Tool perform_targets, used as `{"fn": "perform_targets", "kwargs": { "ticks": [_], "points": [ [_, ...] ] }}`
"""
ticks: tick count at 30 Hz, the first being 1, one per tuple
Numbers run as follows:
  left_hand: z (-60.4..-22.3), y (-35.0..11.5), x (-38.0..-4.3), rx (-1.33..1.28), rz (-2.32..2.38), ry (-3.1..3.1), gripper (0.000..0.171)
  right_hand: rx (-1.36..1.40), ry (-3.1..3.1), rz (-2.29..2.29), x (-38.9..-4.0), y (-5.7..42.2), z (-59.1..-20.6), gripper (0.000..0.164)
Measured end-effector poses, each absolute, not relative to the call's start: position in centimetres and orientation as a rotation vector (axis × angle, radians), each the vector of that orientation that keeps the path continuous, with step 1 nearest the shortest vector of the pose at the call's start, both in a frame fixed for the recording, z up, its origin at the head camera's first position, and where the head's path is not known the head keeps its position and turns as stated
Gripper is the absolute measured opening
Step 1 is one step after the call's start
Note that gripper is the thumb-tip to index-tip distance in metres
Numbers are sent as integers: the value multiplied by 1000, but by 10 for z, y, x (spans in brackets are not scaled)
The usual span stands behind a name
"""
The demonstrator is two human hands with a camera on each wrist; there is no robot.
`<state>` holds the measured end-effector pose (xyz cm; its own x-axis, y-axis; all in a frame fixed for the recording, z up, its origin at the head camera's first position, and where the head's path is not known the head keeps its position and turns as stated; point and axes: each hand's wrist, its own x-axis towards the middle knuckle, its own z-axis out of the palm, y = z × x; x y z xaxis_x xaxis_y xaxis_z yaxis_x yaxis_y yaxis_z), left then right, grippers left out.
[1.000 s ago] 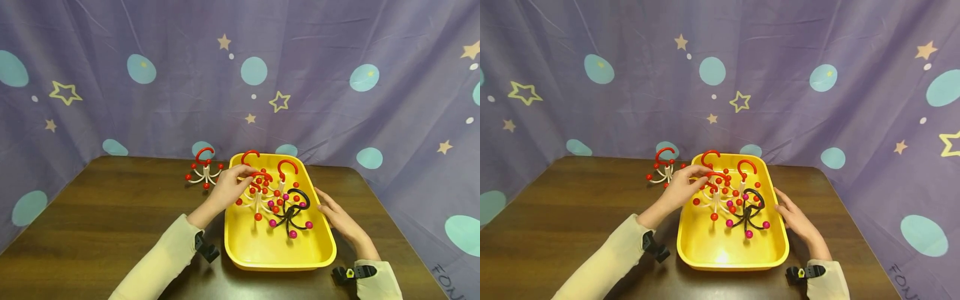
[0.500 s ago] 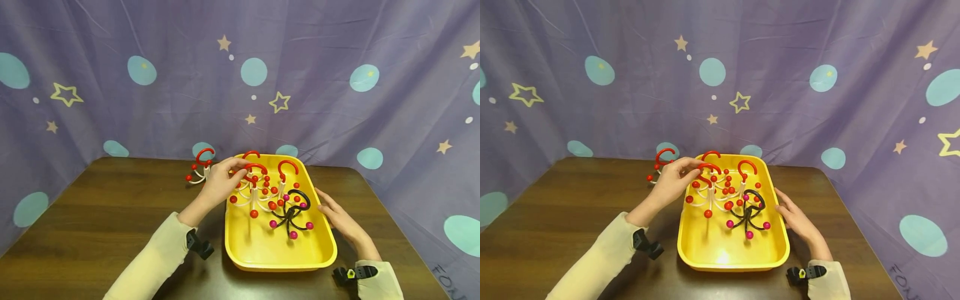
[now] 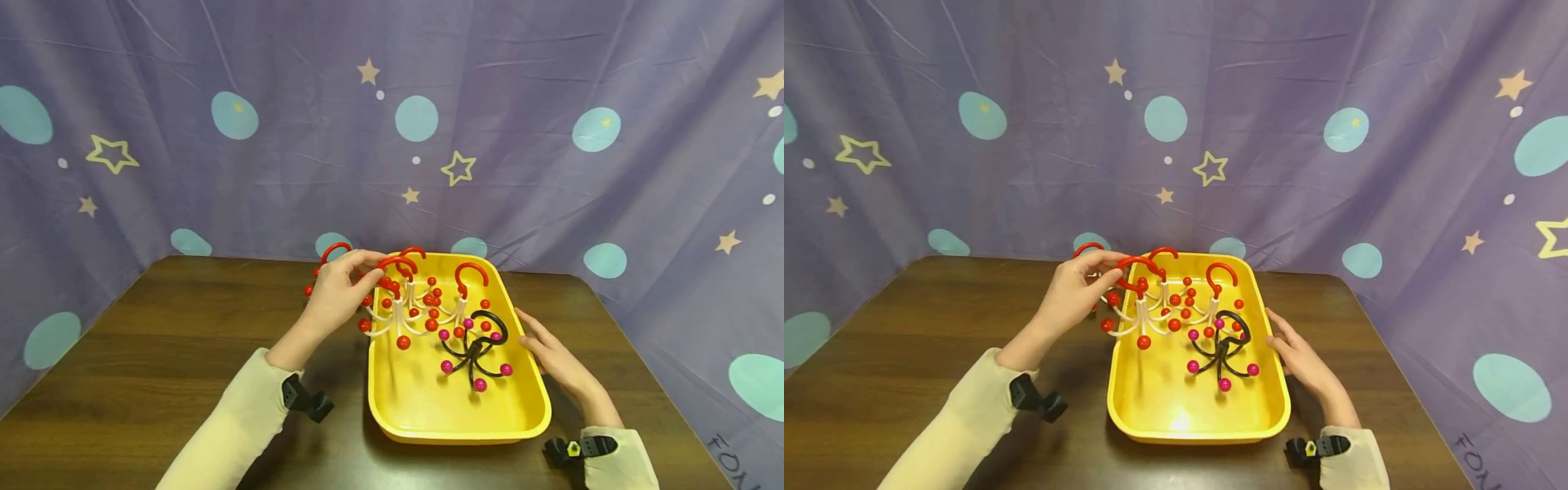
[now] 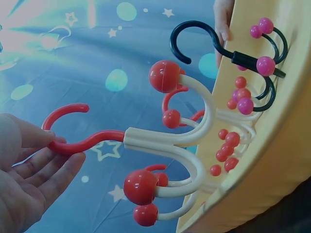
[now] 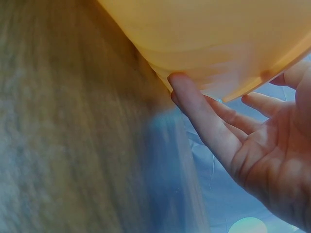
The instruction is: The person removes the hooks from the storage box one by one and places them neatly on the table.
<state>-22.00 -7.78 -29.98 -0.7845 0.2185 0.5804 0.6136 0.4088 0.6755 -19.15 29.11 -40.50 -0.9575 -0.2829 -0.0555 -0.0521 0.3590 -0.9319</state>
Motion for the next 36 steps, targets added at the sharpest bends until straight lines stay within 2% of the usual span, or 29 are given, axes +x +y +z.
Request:
{"fn": "perform_targets", "kwargs": {
  "ticks": [36],
  "points": [
    [-301,-143,-220,-511,-1214,-2228,21,-278,2401,-1645,-191,291,-406,58]
  ]
}}
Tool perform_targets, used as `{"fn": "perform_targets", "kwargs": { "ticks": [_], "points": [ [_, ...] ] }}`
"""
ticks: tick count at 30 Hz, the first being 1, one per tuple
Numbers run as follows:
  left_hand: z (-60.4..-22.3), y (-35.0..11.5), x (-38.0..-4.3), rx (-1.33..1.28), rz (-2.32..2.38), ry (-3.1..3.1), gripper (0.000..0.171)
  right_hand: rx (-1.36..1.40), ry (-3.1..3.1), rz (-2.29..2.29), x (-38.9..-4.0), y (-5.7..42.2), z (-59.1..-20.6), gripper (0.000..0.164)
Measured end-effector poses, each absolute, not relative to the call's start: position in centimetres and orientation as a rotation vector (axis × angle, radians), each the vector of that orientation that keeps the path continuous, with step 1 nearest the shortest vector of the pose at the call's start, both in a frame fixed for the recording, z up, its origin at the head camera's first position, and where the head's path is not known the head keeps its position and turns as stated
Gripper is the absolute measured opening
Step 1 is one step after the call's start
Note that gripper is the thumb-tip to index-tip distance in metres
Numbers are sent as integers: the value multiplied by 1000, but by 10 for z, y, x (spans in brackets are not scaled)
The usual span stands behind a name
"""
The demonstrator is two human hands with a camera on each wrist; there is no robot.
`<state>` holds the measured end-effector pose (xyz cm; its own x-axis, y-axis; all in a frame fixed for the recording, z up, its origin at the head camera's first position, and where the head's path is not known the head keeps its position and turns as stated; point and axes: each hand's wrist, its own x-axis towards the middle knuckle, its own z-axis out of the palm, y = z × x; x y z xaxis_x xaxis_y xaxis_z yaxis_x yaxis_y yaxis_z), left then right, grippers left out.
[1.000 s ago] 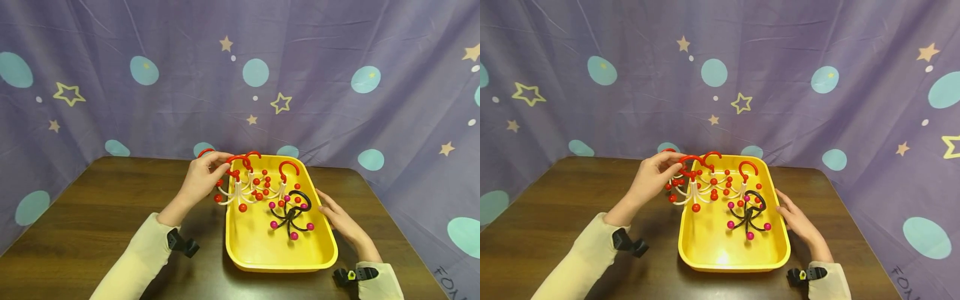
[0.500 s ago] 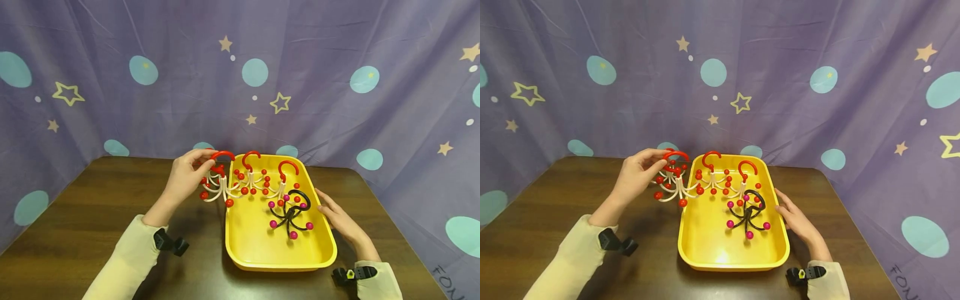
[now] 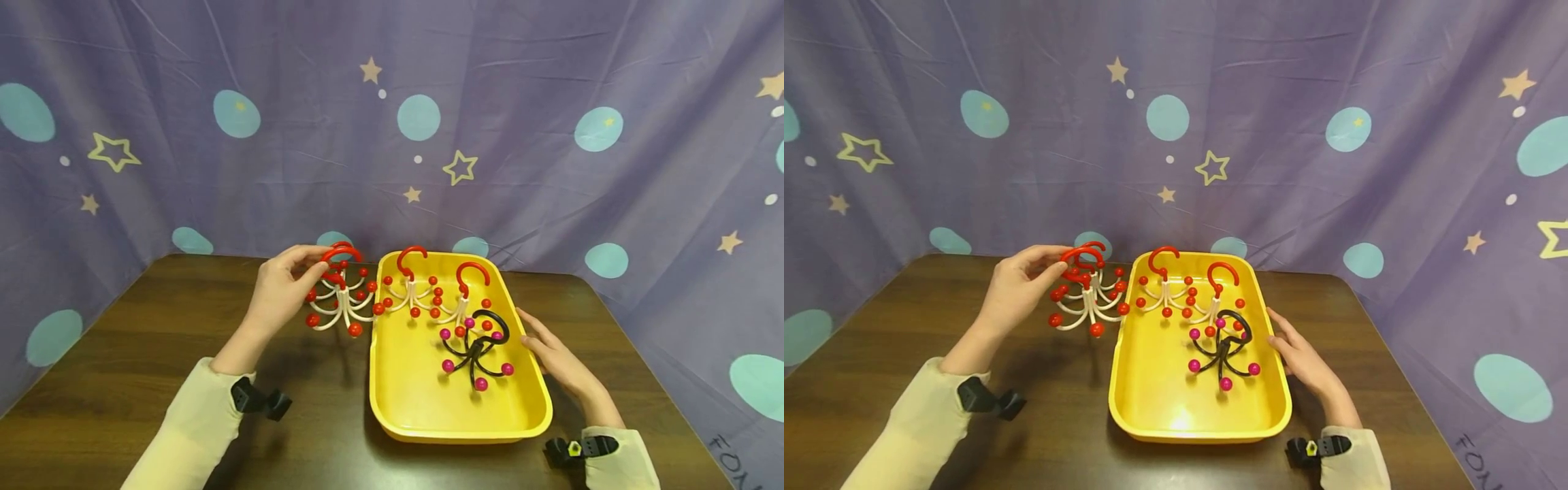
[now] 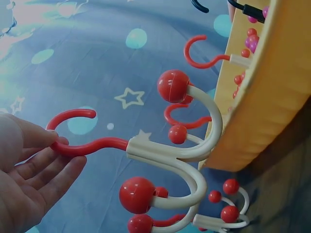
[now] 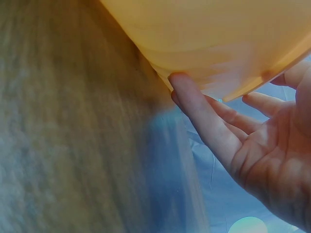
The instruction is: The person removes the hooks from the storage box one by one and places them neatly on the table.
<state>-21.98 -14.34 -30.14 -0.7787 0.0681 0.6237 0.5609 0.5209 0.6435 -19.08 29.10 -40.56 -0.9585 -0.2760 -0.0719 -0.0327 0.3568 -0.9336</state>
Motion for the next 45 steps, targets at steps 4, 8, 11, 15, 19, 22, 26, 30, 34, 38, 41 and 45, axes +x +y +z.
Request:
{"fn": "perform_targets", "kwargs": {
  "ticks": [4,8,11,15,19,22,26,30,34,38,41,45],
  "points": [
    [-305,-147,-221,-486,-1208,-2236,22,-271,2403,-1643,-192,292,-406,58],
    [-309,-149,-224,-458,-1214,-2251,22,-274,2409,-1632,-192,292,-407,58],
    [-310,-151,-226,-431,-1227,-2265,22,-272,2410,-1634,-192,291,-406,58],
    [-314,-153,-227,-394,-1239,-2291,23,-275,2405,-1638,-192,291,-406,58],
    [-321,-155,-228,-372,-1246,-2299,23,-281,2405,-1639,-191,290,-406,58],
    [-326,-156,-229,-351,-1246,-2296,22,-282,2403,-1642,-192,290,-407,58],
    [-333,-155,-232,-332,-1229,-2298,22,-279,2403,-1648,-192,290,-407,58],
    [-340,-154,-234,-319,-1193,-2310,22,-278,2407,-1649,-192,291,-408,58],
    [-345,-153,-234,-297,-1197,-2320,22,-278,2404,-1650,-191,290,-408,58],
    [-347,-153,-234,-270,-1204,-2324,21,-282,2400,-1652,-191,290,-408,58],
    [-350,-153,-235,-259,-1204,-2318,21,-283,2404,-1651,-191,290,-408,58],
    [-352,-154,-236,-251,-1214,-2305,21,-279,2413,-1649,-191,290,-407,58]
  ]
}}
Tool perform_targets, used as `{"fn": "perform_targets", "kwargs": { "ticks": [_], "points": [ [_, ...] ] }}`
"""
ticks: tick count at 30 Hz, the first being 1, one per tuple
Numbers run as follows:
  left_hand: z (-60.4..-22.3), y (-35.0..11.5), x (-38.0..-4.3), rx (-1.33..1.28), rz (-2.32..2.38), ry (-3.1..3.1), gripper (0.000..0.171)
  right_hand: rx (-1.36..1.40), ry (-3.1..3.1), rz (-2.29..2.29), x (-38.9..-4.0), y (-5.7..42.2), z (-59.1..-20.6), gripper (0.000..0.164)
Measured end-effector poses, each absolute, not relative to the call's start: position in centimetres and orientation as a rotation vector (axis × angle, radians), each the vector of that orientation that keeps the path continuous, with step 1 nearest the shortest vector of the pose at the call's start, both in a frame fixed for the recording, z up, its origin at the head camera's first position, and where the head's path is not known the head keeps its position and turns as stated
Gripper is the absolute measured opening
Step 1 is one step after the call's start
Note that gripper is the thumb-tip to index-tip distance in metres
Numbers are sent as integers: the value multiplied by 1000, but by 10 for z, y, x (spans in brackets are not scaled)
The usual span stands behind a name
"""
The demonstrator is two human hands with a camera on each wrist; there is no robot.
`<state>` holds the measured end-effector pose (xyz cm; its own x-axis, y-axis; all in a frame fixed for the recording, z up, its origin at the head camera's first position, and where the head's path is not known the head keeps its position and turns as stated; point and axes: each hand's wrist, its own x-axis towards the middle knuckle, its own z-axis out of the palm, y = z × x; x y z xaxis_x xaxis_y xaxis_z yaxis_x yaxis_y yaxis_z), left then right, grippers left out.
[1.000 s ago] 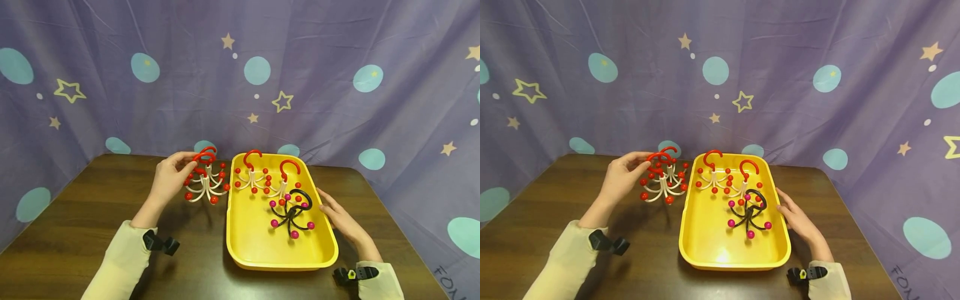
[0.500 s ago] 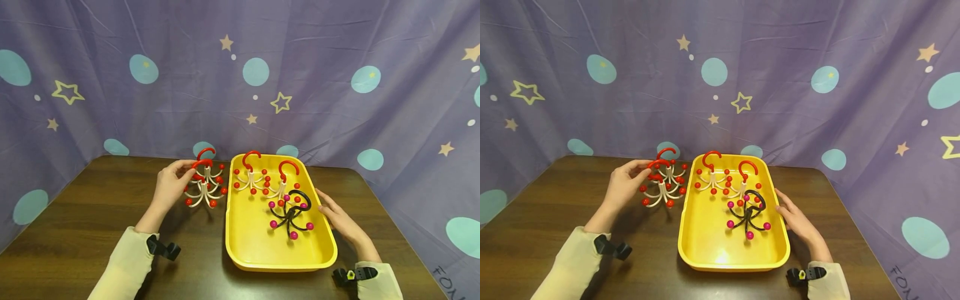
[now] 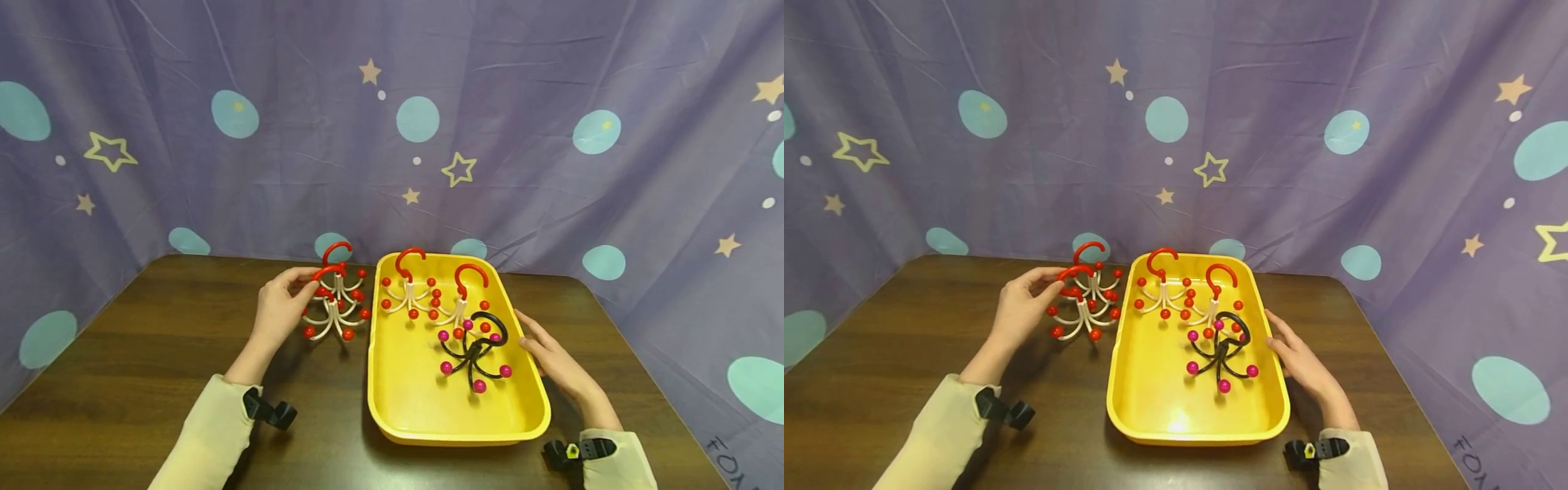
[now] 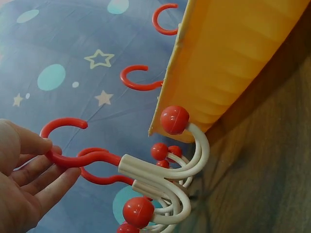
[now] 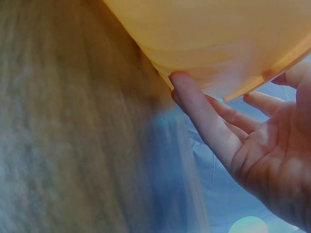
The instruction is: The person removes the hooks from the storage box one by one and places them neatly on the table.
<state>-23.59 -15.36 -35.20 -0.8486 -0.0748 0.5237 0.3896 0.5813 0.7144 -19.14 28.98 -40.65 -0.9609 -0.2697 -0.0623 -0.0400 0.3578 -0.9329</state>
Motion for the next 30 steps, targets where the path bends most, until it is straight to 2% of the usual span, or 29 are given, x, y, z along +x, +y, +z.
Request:
{"fn": "perform_targets", "kwargs": {
  "ticks": [30],
  "points": [
    [-359,-160,-236,-211,-1203,-2384,18,-275,2400,-1660,-191,290,-407,58]
  ]
}}
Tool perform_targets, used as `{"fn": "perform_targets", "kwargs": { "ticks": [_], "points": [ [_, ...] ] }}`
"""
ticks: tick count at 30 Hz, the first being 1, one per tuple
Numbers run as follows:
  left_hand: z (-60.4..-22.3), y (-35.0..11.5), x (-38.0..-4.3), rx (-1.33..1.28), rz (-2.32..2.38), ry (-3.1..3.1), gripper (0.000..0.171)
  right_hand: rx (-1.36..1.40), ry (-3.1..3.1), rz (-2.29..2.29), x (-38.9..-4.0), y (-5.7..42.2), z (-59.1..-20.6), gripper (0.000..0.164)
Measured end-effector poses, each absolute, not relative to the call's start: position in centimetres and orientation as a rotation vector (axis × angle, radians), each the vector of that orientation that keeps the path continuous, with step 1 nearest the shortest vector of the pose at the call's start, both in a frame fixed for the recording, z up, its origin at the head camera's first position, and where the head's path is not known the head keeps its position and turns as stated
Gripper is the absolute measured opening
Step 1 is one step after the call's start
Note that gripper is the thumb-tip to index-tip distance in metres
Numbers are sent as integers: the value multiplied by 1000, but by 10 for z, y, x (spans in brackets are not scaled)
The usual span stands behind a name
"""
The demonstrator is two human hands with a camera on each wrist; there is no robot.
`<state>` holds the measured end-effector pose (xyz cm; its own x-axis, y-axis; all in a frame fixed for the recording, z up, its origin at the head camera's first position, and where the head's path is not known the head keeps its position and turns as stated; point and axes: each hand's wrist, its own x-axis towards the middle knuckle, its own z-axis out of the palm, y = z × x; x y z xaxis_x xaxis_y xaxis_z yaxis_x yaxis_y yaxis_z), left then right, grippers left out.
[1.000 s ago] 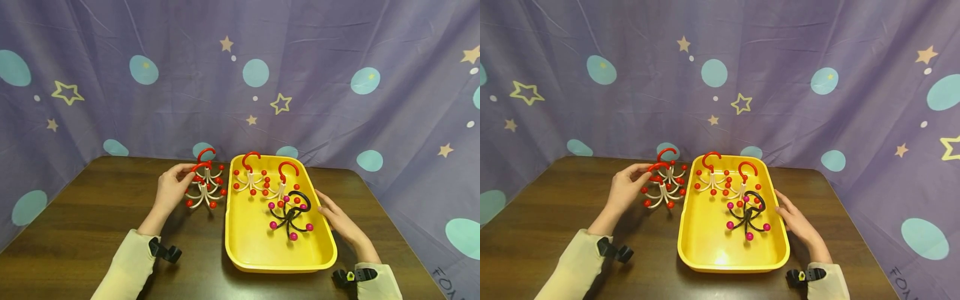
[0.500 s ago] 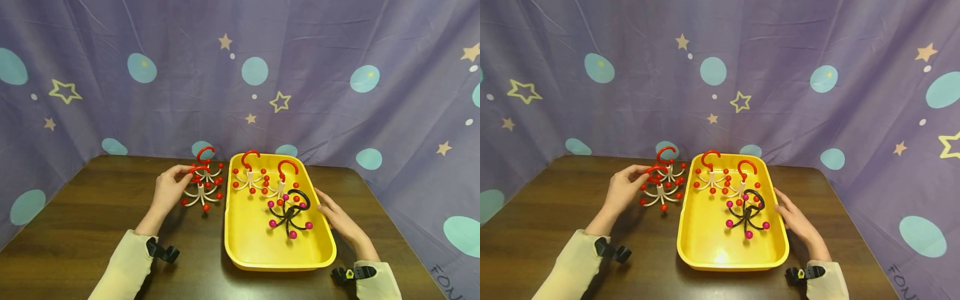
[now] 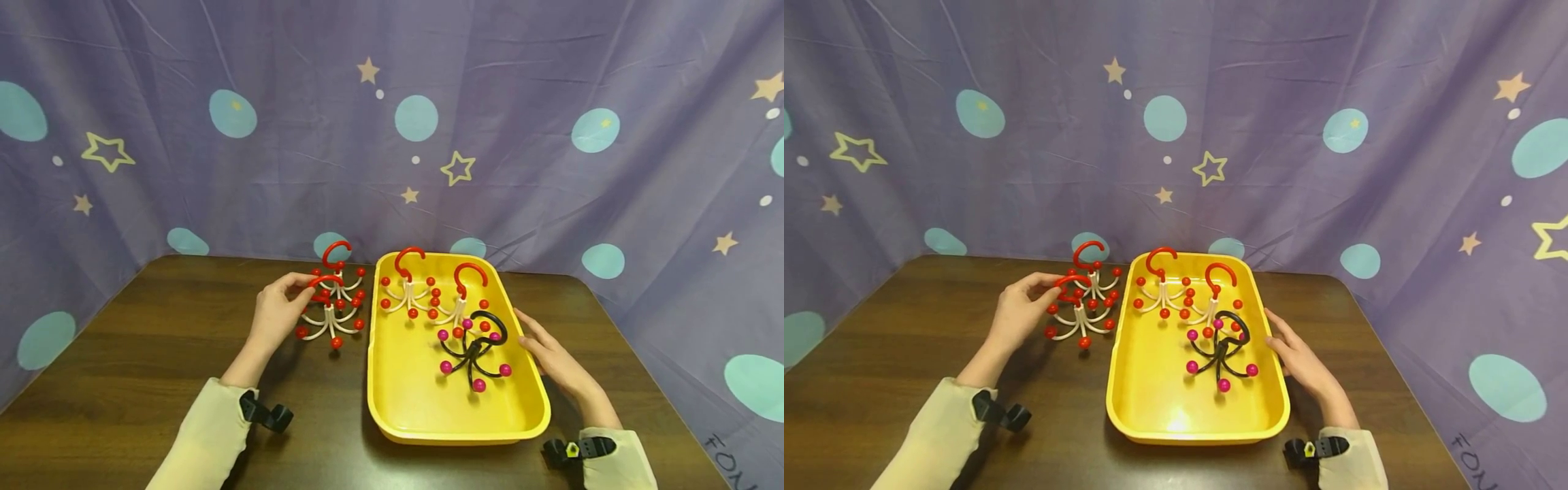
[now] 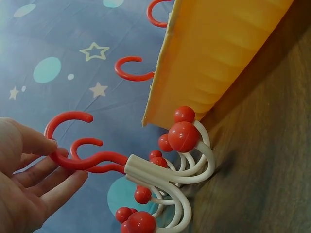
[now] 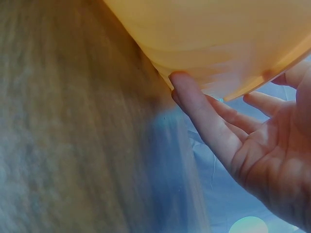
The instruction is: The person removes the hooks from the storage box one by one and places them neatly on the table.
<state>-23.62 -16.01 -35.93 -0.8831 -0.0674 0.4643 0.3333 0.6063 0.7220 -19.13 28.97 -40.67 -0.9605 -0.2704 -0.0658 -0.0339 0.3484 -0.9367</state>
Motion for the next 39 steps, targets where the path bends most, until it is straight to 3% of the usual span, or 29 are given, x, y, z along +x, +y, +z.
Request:
{"fn": "perform_targets", "kwargs": {
  "ticks": [15,26,39],
  "points": [
    [-350,-150,-235,-332,-1213,-2383,24,-293,2396,-1649,-191,291,-409,58],
    [-316,-115,-236,-516,-1146,-2447,23,-282,2410,-1647,-192,292,-407,57],
    [-305,-68,-234,-681,-1086,-2485,24,-277,2410,-1651,-193,291,-408,57]
  ]
}}
